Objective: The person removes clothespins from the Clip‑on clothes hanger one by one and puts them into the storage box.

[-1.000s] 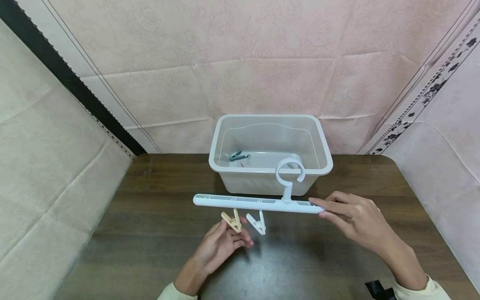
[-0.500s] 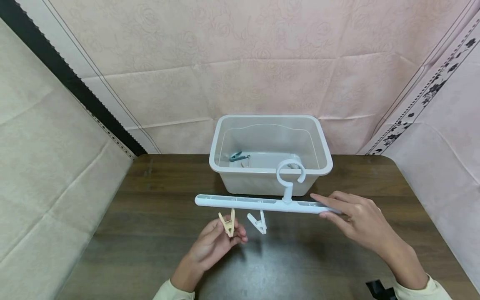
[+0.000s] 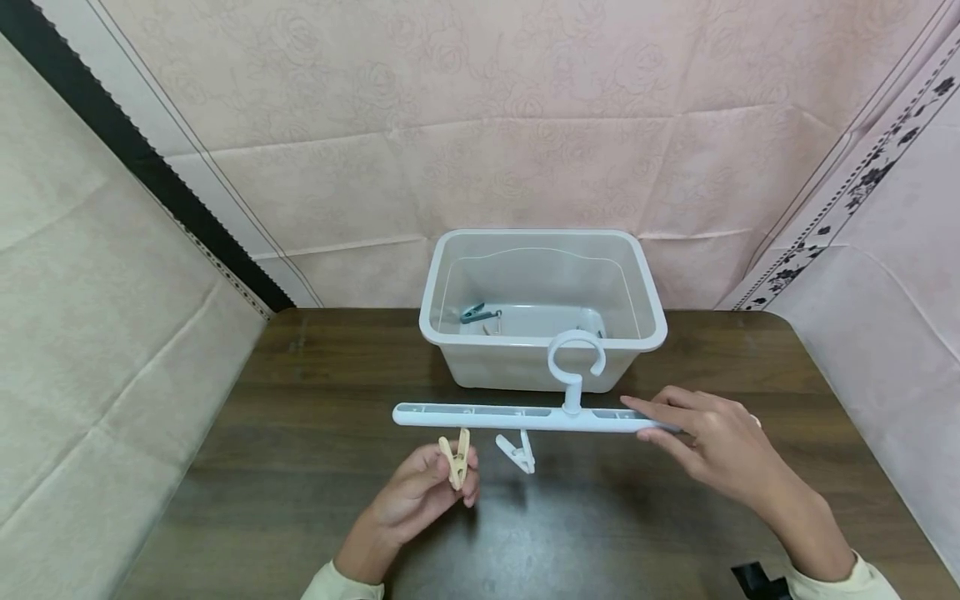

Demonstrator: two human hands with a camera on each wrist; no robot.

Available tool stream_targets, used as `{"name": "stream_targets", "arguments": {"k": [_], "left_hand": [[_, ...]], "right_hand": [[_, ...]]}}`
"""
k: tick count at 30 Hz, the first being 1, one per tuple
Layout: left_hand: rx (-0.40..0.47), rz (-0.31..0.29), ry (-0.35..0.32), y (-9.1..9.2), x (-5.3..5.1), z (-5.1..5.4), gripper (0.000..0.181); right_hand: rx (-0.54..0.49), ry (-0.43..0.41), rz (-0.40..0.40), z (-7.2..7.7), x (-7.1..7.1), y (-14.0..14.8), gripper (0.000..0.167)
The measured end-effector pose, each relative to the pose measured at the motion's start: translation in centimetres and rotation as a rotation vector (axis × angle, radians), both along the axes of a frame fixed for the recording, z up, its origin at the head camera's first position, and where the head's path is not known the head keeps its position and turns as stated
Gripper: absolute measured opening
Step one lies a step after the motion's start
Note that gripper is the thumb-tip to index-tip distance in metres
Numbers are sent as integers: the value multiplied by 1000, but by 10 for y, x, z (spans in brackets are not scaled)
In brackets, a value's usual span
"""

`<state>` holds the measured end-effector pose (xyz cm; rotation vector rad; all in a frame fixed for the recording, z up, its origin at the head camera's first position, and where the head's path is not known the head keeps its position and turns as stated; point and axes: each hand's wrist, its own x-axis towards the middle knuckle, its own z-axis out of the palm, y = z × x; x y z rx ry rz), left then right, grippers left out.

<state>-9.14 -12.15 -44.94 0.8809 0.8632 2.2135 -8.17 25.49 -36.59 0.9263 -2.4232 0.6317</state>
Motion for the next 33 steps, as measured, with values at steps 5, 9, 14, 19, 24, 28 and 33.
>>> {"name": "stream_targets", "arguments": {"k": [5, 9, 14, 19, 24, 28, 33], "left_hand": [[-66, 87, 30, -1, 2, 3, 28], [-136, 192, 79, -1, 5, 5, 28], [-263, 338, 128, 1, 9, 10, 19], [-446, 504, 211, 3, 15, 16, 12], [-518, 627, 315, 5, 17, 19, 10], [-560, 706, 368, 8, 19, 20, 10], [-641, 823, 475, 10, 22, 21, 6]], "right_hand": [[9, -19, 0, 0, 0, 0, 32], [10, -17, 1, -1, 0, 0, 31], [15, -6, -4, -1, 1, 0, 32], [11, 0, 0, -3, 1, 1, 33], [10, 14, 8, -3, 0, 0, 36], [13, 17, 9, -3, 0, -1, 39], [4, 10, 10, -3, 1, -1, 32]]}}
